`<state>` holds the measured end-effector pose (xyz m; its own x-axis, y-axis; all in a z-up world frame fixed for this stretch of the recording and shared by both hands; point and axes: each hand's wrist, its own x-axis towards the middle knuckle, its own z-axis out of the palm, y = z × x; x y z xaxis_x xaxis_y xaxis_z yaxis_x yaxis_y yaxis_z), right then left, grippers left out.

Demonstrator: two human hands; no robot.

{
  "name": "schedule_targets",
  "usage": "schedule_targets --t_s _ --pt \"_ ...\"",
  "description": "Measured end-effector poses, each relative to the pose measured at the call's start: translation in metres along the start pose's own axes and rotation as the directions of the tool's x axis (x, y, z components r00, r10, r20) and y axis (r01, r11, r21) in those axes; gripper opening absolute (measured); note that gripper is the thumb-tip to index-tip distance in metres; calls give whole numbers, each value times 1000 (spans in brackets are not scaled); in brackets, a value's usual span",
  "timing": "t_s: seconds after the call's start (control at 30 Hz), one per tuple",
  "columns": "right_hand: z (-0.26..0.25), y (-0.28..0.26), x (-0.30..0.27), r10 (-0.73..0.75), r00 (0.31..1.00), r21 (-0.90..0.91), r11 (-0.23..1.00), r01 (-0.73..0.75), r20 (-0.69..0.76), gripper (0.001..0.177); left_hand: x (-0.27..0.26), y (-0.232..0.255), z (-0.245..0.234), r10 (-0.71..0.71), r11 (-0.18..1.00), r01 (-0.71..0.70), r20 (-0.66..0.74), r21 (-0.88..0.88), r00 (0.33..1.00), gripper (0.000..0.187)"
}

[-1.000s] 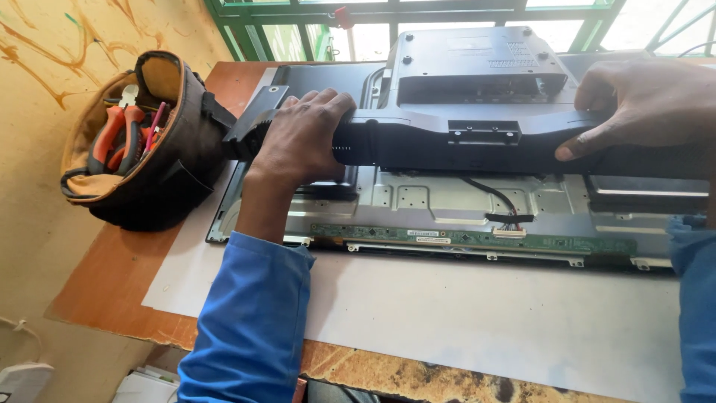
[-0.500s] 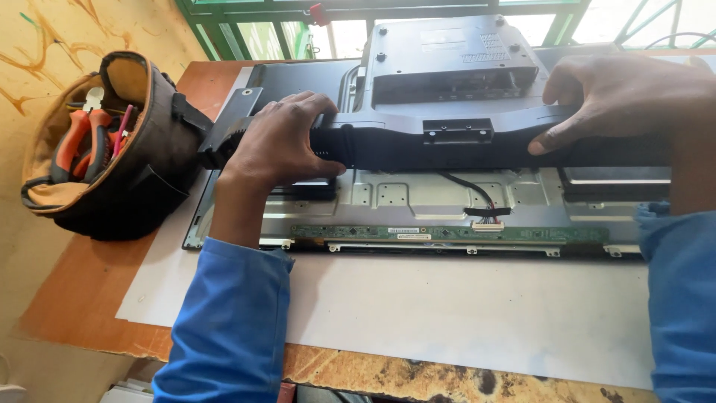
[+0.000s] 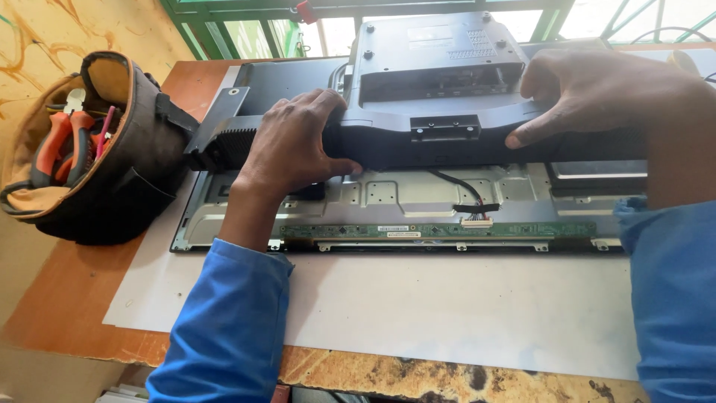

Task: The person works on the back of a disassembled flat-screen TV, using their hands to connect cables and an orange plastic pry tool to adjust the casing and internal components.

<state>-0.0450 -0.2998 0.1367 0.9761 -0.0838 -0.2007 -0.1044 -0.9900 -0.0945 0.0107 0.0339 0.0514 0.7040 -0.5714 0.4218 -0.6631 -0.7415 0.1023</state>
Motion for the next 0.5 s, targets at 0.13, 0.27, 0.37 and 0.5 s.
schedule_targets --t_s 0.13,0.27,0.37,0.5 --pt "6 -16 -1 15 1000 4 1000 -15 -19 70 0 0 -1 -15 1000 15 3 -10 1000 81" --pt "21 -39 -1 -240 968 -49 970 237 -80 65 -1 -3 1 53 998 -51 -60 41 997 78" --pt "35 -42 9 -346 933 -122 935 334 -102 83 -1 -4 3 92 993 -86 -88 77 992 76" --pt "44 -37 20 -373 918 -132 925 356 -133 101 -2 -6 3 107 992 -101 -93 70 990 74"
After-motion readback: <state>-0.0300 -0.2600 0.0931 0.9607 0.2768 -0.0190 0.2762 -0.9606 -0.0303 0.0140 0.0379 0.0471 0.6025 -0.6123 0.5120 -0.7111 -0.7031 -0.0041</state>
